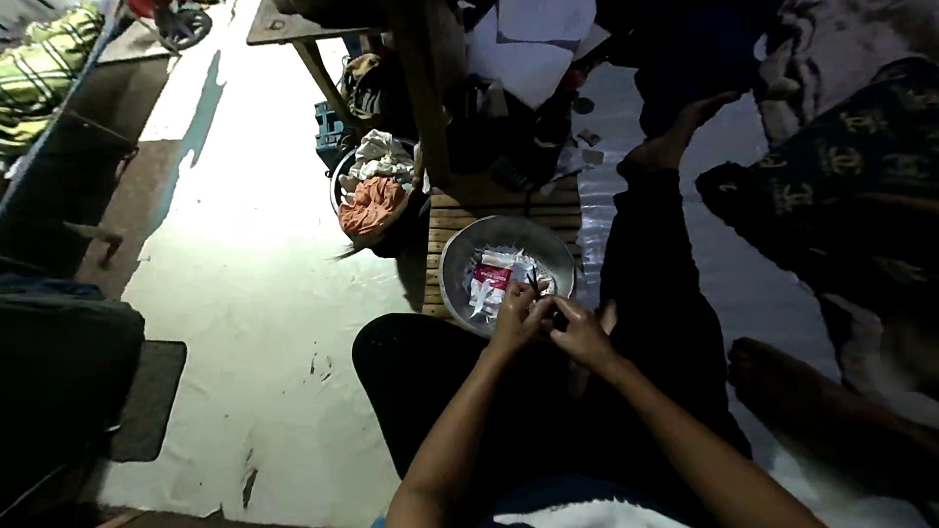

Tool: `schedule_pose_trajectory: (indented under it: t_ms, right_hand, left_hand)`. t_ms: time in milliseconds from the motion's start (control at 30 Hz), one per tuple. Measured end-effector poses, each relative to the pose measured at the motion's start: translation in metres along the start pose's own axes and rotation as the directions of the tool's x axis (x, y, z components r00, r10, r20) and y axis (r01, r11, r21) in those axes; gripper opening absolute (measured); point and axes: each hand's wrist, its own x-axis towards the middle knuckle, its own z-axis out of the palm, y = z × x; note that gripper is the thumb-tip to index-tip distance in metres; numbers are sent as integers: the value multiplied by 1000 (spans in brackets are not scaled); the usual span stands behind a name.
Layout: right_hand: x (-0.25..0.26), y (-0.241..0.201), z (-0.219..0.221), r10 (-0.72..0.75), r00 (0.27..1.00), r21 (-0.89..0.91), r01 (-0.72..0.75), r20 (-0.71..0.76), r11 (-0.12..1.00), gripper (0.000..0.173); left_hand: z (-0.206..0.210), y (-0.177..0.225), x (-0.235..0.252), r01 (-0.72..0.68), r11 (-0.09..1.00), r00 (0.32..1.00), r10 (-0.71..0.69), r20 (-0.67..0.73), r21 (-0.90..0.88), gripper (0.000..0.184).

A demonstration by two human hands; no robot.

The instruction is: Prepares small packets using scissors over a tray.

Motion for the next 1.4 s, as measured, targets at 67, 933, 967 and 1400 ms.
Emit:
schedule_pose_trajectory:
  t_ms: [67, 933, 967, 1400]
  right_hand:
    - [-1, 6, -1, 59, 996, 94, -53, -62, 994, 41]
    - [-1, 0, 11, 131, 954, 337, -221, 269, 915, 35]
    - [0, -2, 10, 142, 952, 334, -231, 272, 914, 35]
    - [8, 0, 10, 174, 964, 195, -213, 199, 958, 39]
  left_hand:
    - [-23, 11, 11, 88, 994, 984, -97, 149, 68, 39]
    - [-42, -37, 47, 398, 699, 799, -582, -149, -594, 23]
    - [-41, -35, 48, 420, 672, 784, -607, -130, -609, 26]
    - [-38, -30, 46, 310, 727, 861, -489, -144, -613, 42]
